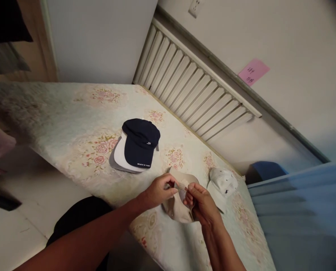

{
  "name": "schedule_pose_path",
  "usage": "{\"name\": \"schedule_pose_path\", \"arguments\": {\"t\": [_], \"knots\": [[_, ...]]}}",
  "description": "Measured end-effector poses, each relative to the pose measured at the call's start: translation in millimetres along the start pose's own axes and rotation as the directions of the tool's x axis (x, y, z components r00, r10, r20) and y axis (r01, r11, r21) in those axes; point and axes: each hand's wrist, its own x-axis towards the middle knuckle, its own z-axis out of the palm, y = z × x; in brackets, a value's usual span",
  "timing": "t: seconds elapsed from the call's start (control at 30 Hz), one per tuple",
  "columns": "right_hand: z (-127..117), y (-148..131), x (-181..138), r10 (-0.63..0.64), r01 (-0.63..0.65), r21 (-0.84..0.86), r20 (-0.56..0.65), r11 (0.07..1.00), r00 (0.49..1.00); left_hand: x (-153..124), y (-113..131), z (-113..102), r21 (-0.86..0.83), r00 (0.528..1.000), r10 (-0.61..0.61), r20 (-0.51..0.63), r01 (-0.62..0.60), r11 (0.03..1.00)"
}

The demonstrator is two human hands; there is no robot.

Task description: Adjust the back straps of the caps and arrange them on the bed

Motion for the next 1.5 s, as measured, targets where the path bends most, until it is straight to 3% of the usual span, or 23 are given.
{"name": "schedule_pose_path", "arguments": {"t": [0.17, 0.3, 0.67, 1.0, 1.5], "knots": [[-4.5, -1.0, 2.1, 0.053, -0.052, -0.023, 0.056, 0.998, 0.997, 0.6, -3.9, 0.3, -0.204, 0.996, -0.068, 0.051, 0.077, 0.976], [-3.6, 1.5, 1.9, 0.080, -0.084, 0.043, 0.099, 0.995, 0.992, 0.0, -3.0, 0.7, -0.404, 0.978, -0.182, 0.100, 0.207, 0.891], [4.1, 16.3, 2.9, 0.096, -0.108, 0.100, 0.121, 0.989, 0.988, -2.4, -13.0, 5.9, -0.673, 0.963, -0.230, 0.137, 0.261, 0.692], [9.9, 17.5, 1.3, 0.114, -0.122, 0.110, 0.076, 0.986, 0.991, -2.8, -7.4, 6.8, -0.723, 0.959, -0.231, 0.163, 0.275, 0.633], [27.1, 19.7, -2.9, 0.121, -0.119, 0.143, -0.006, 0.983, 0.993, -2.4, -13.6, 7.4, -0.645, 0.966, -0.217, 0.142, 0.257, 0.720]]}}
